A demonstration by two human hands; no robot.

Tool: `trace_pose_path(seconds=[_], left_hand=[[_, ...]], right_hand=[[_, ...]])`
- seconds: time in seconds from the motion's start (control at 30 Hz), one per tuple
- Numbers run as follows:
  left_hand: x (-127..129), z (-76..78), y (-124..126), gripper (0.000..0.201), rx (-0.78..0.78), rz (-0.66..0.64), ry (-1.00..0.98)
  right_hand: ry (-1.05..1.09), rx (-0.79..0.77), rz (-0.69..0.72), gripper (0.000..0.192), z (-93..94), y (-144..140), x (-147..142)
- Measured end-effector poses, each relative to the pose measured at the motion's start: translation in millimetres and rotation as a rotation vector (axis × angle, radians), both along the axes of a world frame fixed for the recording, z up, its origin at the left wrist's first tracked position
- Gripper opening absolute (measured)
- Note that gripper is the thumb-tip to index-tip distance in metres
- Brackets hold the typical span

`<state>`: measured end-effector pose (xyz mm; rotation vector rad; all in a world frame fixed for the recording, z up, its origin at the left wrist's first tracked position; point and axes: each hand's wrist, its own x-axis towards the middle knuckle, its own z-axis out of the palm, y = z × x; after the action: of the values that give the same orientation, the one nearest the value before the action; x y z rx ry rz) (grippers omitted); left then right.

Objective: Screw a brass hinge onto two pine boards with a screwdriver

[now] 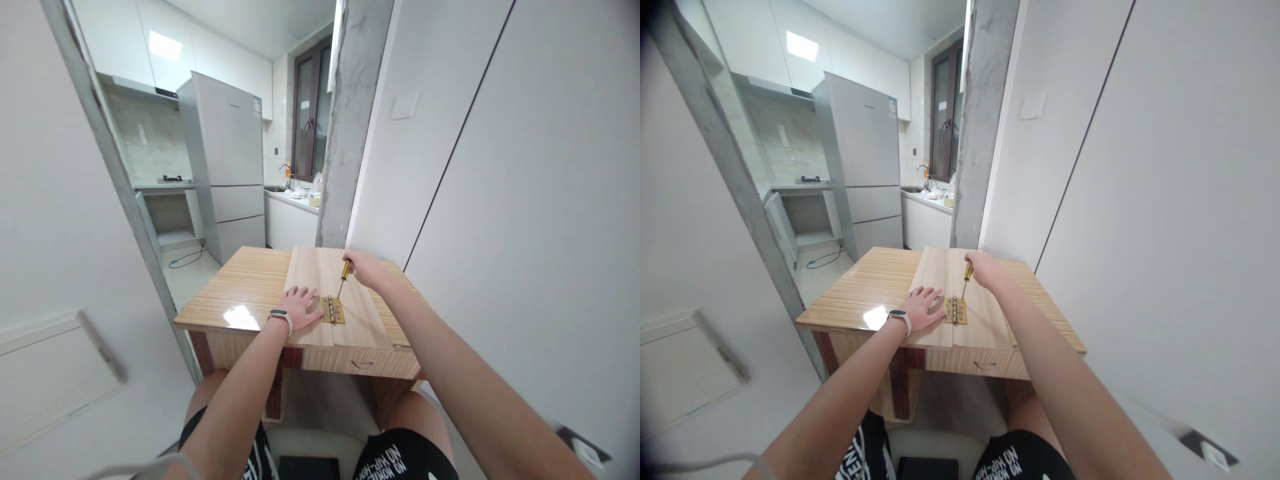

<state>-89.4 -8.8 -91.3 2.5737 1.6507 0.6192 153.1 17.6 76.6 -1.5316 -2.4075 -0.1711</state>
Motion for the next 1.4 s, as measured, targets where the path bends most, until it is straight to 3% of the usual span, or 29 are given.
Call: trace_pose_path(seconds=[0.27, 0.47, 0.7, 1.0, 1.27, 1.4], left_hand=[[0, 2.5, -2, 0.080, -0.006, 0.006, 0.011], [2, 3.5, -2, 0.082, -0.030, 0.014, 0.014], [1, 7.0, -4, 0.081, -0.052, 0.017, 0.022], [2, 3.7, -3, 0.079, -0.022, 0.007, 0.015], [3, 7.9, -4, 0.079, -0.044, 0.019, 0.015], [3, 8.4, -4, 0.079, -0.037, 0.015, 0.014]], right_hand=[[-0.104, -0.056, -0.046, 0.018, 7.9, 7, -2], [-0.197, -0.046, -0.169, 0.033, 11.2, -2, -2], [-0.234, -0.058, -0.188, 0.040, 15.5, -11, -3], [-0.194, -0.042, -0.246, 0.055, 7.1, -12, -2], [-0.089, 0.055, -0.140, 0.026, -0.3, -8, -5], [-0.047, 0.073, -0.076, 0.022, -3.0, -8, -4]])
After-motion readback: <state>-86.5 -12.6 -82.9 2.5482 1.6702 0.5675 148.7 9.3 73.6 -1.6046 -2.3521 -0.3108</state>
